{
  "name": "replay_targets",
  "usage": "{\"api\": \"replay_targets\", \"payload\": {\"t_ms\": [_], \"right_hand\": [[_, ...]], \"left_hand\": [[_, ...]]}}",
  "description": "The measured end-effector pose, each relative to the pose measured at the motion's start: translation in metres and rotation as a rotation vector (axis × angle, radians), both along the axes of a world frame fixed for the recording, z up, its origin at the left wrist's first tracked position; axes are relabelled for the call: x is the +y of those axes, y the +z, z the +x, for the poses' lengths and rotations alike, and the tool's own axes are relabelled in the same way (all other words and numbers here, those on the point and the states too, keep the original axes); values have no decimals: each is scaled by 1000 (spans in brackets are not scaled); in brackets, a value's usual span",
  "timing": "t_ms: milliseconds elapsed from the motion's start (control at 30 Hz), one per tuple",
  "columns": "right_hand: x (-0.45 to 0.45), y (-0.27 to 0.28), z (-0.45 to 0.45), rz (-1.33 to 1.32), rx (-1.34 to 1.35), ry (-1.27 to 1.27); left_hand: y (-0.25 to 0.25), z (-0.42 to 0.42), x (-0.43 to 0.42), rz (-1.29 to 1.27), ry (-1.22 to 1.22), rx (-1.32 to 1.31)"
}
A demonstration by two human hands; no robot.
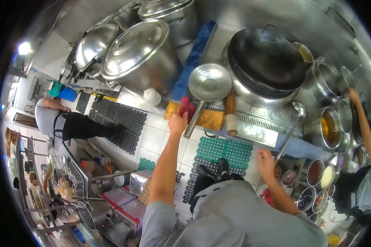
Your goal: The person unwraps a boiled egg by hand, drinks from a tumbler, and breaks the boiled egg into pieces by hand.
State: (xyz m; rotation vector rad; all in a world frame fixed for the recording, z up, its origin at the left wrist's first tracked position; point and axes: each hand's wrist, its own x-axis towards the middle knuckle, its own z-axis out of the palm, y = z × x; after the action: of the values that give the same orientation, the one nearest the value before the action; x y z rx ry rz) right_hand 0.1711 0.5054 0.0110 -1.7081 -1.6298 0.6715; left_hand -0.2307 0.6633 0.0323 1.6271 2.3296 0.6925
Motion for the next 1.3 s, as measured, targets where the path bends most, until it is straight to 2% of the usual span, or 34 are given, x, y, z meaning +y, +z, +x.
{"api": "replay_targets", "payload": {"t_ms": [133,233,267,300,333,367,400,467,500,533,567,600,633,700,767,800,900,967,1000,1100,1233,1300], "right_hand": [[16,51,-55,-80,176,57],[35,82,-98,-88,333,158],[41,83,-112,-112,379,179],[47,86,-126,-137,424,202],[57,98,-140,-287,412,256],[71,103,-158,-255,487,291],[82,109,-179,-228,561,326],[106,112,-223,-213,710,352],[123,107,-245,-221,781,345],[139,105,-261,-230,850,335],[152,109,-269,-216,861,314],[163,112,-276,-207,870,297],[172,113,-282,-201,881,285],[180,116,-275,-321,1083,330],[178,139,-269,-457,1211,395],[178,137,-267,-454,1135,425],[174,150,-272,-449,937,465],[174,161,-259,-427,801,403],[174,163,-256,-433,739,386],[166,117,-238,-492,689,233],[149,125,-242,-450,1359,70],[145,123,-232,-474,1282,86]], "left_hand": [[-41,-17,47,-239,-31,194],[-34,-54,49,-179,-19,-588],[-37,-65,43,-108,46,-1074],[-27,-71,34,-89,59,-1151],[-4,-73,26,-52,72,-1234],[16,-75,23,-5,82,-1319],[24,-78,19,7,52,-1310],[65,-63,7,71,-65,-879],[81,-46,-1,166,-84,-752],[82,-29,-10,127,-50,-716],[101,-8,-20,335,-223,-453],[89,1,-33,371,-392,-346],[108,7,-40,395,-424,-160],[116,-14,-45,371,-445,-166],[106,-33,-36,288,-232,-930],[102,-41,-32,229,-116,-1307],[91,-64,-21,-212,-259,-2161],[92,-61,-11,-300,-233,-1918],[104,-56,-7,-208,-218,-1934],[94,-57,-4,-218,-193,-1916],[120,-49,-4,-316,-197,-2176],[93,-57,-1,-269,-247,-2010]]}}
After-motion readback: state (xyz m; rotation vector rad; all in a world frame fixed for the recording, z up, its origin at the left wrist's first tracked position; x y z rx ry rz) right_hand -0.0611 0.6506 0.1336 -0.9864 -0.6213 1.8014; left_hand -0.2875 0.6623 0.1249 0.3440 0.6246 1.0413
